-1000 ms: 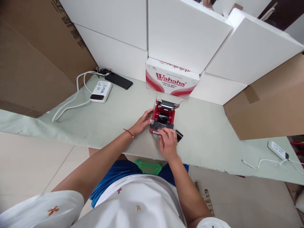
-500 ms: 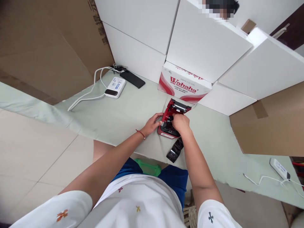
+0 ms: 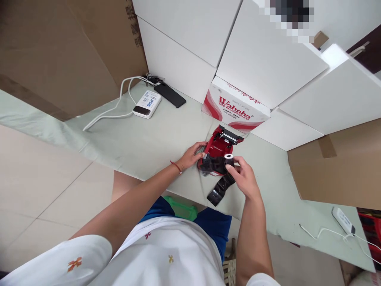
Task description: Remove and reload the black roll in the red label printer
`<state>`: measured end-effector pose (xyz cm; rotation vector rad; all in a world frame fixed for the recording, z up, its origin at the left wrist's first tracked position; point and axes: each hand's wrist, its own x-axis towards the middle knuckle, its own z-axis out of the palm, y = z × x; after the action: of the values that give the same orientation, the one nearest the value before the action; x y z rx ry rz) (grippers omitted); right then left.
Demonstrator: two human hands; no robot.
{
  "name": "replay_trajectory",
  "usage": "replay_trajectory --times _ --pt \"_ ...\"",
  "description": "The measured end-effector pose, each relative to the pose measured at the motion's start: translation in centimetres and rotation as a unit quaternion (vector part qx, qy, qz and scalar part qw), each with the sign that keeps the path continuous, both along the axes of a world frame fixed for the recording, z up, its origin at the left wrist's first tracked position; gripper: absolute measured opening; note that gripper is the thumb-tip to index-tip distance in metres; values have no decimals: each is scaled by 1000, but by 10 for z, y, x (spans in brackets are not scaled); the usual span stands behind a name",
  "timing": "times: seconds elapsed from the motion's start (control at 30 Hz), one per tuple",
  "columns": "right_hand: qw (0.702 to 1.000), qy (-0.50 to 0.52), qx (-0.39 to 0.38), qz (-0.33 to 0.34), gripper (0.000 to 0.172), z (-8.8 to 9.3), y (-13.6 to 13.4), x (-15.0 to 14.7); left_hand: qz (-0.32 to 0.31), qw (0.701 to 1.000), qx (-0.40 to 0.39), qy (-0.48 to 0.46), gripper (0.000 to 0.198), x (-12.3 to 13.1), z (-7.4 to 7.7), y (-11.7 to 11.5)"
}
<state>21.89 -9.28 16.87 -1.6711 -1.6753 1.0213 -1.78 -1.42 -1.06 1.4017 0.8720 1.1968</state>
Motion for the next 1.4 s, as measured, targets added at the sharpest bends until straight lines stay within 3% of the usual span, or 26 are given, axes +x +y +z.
replay_trajectory --times 0.13,0.23,0.33,0.43,0.53,0.67,0.73,0.8,0.87,0.93,1.0,1.07,1.13,1.23,1.3,1.4 --pt "993 38 -57 -100 50 -9 -49 58 -5 1000 -3 -12 55 -1 0 1" --pt "986 -20 -109 -125 47 -32 -72 97 -6 1000 -3 -19 56 -1 1 1" --pt "974 -114 -120 -157 43 -55 -81 117 -11 1000 -5 -26 57 -3 1 1" --pt "962 -188 -46 -192 49 -72 -77 112 -11 999 -14 -36 57 -4 2 1" --pt "969 -189 28 -159 50 -84 -64 88 -14 999 -23 -38 54 -5 6 -1" --pt "970 -228 -5 -84 40 -94 -46 48 -8 999 -36 -39 50 -6 12 -3" --pt "971 -229 -35 -52 37 -91 -43 35 -6 998 -44 -39 48 -6 15 -4" --pt "981 -173 -82 29 33 -78 -46 30 -5 998 -47 -43 48 -5 16 -4" --pt "977 -78 -141 138 31 -57 -52 30 -4 998 -47 -46 49 -5 16 -4" --pt "965 8 -169 200 33 -32 -55 34 -3 998 -47 -48 50 -5 15 -4" --pt "967 59 -157 191 38 -8 -52 36 -2 998 -48 -48 50 -5 14 -3" --pt "978 74 -135 138 45 7 -40 33 -2 998 -47 -47 51 -4 13 -3" --pt "991 50 -100 79 51 12 -20 24 0 998 -45 -43 50 -3 11 -2" --pt "997 -61 -26 39 45 7 15 2 7 998 -40 -40 49 -1 8 -2" --pt "983 -177 14 46 41 0 35 -17 8 999 -36 -38 49 0 6 -2" --pt "937 -345 28 52 41 -5 53 -41 13 999 -26 -31 48 1 5 -1"
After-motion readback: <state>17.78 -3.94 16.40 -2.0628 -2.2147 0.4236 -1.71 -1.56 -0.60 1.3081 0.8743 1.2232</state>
